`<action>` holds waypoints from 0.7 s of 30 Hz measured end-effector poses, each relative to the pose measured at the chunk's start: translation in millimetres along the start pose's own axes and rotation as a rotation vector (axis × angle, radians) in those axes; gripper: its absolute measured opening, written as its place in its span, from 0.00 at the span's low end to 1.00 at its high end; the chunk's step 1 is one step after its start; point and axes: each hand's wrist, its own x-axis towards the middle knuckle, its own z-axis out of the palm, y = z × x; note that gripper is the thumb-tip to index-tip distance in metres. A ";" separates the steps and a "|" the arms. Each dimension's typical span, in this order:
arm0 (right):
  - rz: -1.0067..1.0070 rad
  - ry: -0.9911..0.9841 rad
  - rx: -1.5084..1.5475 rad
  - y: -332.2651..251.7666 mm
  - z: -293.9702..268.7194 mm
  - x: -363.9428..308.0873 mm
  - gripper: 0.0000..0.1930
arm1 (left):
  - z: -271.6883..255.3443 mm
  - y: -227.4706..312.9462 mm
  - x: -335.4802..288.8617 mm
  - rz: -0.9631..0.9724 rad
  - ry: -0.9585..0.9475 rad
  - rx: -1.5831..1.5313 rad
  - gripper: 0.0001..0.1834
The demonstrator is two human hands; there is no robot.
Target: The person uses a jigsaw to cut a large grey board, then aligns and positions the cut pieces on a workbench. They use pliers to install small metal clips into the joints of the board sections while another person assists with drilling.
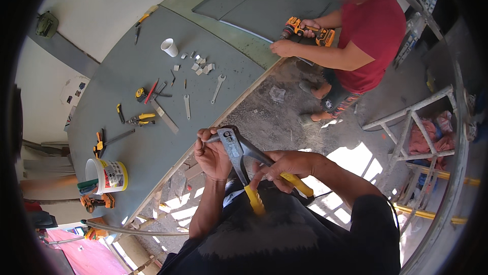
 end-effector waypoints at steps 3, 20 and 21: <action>-0.039 0.108 0.092 -1.8 -12.6 -14.1 0.22 | 15.2 -17.9 33.3 -0.168 0.059 0.056 0.17; 0.070 0.295 -0.143 -49.5 -50.4 17.8 0.16 | 4.6 -14.6 172.3 -0.894 -0.051 0.081 0.28; 0.128 0.286 -0.124 -52.1 -64.9 23.1 0.17 | -2.7 -16.4 174.2 -0.927 -0.019 0.108 0.27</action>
